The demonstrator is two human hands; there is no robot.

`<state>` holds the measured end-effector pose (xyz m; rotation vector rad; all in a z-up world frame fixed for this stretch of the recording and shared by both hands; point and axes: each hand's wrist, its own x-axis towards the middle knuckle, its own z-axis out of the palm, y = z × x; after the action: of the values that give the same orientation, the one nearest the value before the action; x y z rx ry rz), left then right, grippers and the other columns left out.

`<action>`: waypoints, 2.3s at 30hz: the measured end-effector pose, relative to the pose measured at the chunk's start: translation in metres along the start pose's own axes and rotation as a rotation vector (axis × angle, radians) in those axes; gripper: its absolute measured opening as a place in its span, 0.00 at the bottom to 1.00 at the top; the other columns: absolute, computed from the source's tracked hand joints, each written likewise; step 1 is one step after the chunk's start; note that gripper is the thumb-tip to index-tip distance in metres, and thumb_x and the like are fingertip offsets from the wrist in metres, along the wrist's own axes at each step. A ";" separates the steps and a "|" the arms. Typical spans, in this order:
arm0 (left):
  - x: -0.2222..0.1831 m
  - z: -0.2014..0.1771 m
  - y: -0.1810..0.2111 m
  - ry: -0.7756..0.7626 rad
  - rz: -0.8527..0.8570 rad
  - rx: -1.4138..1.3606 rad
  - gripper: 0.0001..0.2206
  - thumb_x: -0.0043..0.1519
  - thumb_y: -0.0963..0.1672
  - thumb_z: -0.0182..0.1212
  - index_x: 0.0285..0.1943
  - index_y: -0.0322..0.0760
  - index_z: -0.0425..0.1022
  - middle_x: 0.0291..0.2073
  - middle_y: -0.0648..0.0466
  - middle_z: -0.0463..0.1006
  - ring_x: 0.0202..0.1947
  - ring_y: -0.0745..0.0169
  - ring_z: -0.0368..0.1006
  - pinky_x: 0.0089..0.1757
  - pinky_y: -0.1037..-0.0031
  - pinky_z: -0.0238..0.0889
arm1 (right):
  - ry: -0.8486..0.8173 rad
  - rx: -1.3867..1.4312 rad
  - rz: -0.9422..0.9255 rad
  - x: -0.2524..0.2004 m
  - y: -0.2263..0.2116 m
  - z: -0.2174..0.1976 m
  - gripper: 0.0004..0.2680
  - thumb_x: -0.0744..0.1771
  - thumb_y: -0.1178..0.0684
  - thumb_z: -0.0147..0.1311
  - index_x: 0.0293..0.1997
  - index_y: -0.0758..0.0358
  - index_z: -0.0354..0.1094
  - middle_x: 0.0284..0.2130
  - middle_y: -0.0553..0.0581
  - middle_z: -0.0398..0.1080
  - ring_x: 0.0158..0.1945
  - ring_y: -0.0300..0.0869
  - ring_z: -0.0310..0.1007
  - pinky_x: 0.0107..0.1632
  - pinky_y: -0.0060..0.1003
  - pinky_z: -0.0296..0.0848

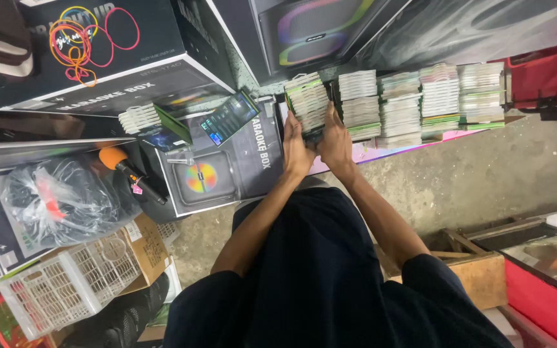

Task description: Organize and sort small packaged electronic accessories on a low shelf in a store.

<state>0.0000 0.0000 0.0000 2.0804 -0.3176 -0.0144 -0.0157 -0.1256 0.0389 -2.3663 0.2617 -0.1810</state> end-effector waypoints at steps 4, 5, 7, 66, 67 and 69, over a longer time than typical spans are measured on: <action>-0.003 0.010 -0.023 0.021 -0.136 -0.086 0.43 0.48 0.35 0.65 0.76 0.27 0.49 0.64 0.30 0.66 0.63 0.32 0.66 0.60 0.61 0.63 | -0.047 0.002 -0.005 -0.004 0.020 0.009 0.29 0.58 0.70 0.52 0.70 0.79 0.52 0.62 0.78 0.63 0.60 0.69 0.67 0.59 0.50 0.69; -0.003 0.009 -0.024 0.039 -0.106 -0.061 0.40 0.48 0.34 0.64 0.75 0.31 0.56 0.60 0.34 0.71 0.59 0.35 0.70 0.57 0.62 0.67 | -0.040 -0.019 -0.038 -0.005 0.022 0.011 0.29 0.58 0.70 0.51 0.70 0.79 0.52 0.61 0.80 0.62 0.60 0.69 0.67 0.60 0.49 0.70; -0.004 0.006 -0.025 0.057 -0.077 -0.034 0.38 0.48 0.34 0.63 0.74 0.35 0.62 0.56 0.37 0.76 0.55 0.38 0.75 0.54 0.63 0.71 | -0.033 -0.039 -0.071 -0.006 0.020 0.009 0.29 0.58 0.70 0.51 0.70 0.79 0.52 0.61 0.81 0.62 0.60 0.69 0.67 0.60 0.49 0.70; 0.003 -0.005 -0.061 -0.083 -0.436 -0.257 0.32 0.41 0.40 0.77 0.54 0.33 0.64 0.43 0.46 0.74 0.45 0.48 0.74 0.46 0.64 0.68 | 0.167 0.038 0.294 -0.045 0.007 0.007 0.11 0.65 0.58 0.60 0.50 0.63 0.64 0.32 0.67 0.76 0.38 0.63 0.78 0.38 0.49 0.76; 0.005 -0.008 -0.076 -0.079 -0.434 -0.257 0.32 0.41 0.40 0.77 0.54 0.33 0.64 0.43 0.46 0.74 0.45 0.48 0.74 0.46 0.64 0.68 | 0.166 0.039 0.289 -0.045 0.006 0.006 0.11 0.65 0.58 0.60 0.50 0.63 0.64 0.32 0.67 0.76 0.38 0.63 0.78 0.38 0.49 0.76; 0.011 -0.014 -0.106 0.011 -0.236 0.057 0.23 0.49 0.37 0.72 0.53 0.40 0.70 0.50 0.46 0.74 0.55 0.47 0.72 0.55 0.64 0.67 | 0.192 -0.003 0.188 -0.043 0.003 0.006 0.10 0.65 0.58 0.61 0.48 0.62 0.66 0.33 0.66 0.77 0.37 0.62 0.78 0.38 0.49 0.75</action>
<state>0.0362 0.0599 -0.0823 2.1634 -0.0652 -0.1369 -0.0565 -0.1140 0.0301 -2.3137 0.5736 -0.3182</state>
